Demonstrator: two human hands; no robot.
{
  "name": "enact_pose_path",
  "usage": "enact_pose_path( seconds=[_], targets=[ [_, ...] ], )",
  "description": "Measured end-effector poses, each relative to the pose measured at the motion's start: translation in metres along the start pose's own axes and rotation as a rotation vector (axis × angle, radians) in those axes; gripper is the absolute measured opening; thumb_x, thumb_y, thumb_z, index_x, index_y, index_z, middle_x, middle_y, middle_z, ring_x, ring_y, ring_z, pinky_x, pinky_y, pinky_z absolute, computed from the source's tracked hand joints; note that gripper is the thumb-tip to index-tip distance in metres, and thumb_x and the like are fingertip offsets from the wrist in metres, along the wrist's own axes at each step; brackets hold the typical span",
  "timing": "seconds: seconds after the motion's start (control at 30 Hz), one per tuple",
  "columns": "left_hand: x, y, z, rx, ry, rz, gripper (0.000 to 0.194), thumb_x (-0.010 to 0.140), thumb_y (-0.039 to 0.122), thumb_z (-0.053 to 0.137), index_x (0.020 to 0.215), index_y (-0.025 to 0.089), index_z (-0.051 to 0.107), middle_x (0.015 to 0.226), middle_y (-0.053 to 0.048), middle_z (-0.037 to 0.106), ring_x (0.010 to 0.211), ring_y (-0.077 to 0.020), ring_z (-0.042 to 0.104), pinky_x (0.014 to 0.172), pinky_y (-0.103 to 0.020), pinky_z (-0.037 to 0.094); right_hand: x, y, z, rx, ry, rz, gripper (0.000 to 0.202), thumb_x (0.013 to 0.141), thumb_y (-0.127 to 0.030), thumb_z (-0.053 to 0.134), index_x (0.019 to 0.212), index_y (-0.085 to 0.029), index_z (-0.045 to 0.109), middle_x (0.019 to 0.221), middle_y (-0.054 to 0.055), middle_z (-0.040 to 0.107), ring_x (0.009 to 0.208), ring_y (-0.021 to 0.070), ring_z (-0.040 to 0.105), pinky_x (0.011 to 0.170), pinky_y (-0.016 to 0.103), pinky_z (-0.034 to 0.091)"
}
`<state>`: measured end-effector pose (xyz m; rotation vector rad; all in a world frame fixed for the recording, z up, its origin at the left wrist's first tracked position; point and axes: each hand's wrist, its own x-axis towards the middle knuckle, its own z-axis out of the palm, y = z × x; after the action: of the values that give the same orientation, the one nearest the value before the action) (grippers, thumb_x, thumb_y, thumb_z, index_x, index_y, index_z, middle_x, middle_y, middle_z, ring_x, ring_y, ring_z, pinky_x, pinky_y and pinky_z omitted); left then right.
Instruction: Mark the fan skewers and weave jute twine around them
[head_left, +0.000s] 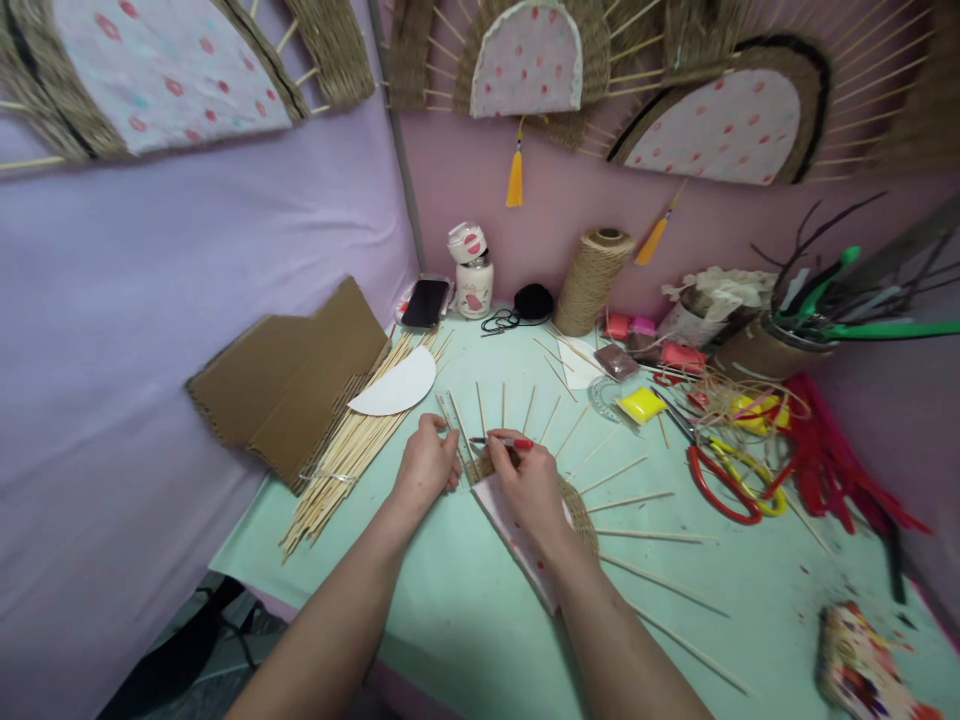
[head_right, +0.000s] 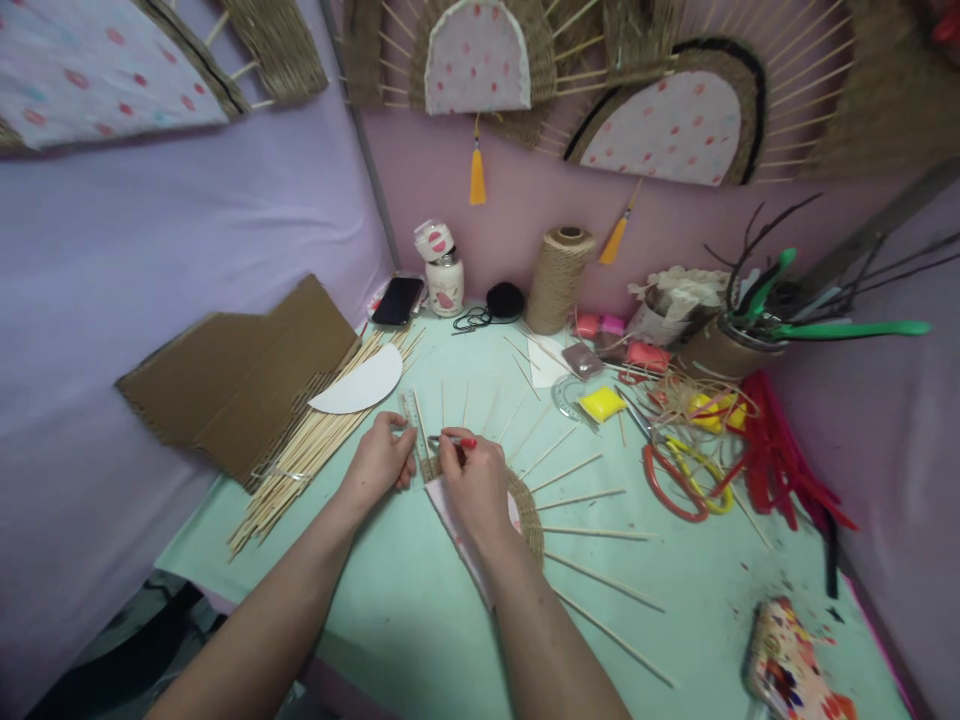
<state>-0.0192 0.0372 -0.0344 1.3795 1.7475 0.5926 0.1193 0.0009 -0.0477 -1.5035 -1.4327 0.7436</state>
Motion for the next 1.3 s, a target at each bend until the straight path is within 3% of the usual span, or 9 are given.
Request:
enact_pose_path(
  seconds=[1.3],
  targets=[
    [0.0013, -0.0011, 0.0005, 0.008, 0.001, -0.007, 0.026, 0.089, 0.029, 0.045, 0.111, 0.015, 0.039, 0.043, 0.005, 0.056, 0.030, -0.0123, 0.050, 0.033, -0.018, 0.034, -0.0009, 0.0032, 0.0012, 0.000, 0.004, 0.004, 0.030, 0.088, -0.035, 0.046, 0.090, -0.019, 0.071, 0.083, 0.005, 0.073, 0.069, 0.0176, 0.065, 0.062, 0.025, 0.046]
  ],
)
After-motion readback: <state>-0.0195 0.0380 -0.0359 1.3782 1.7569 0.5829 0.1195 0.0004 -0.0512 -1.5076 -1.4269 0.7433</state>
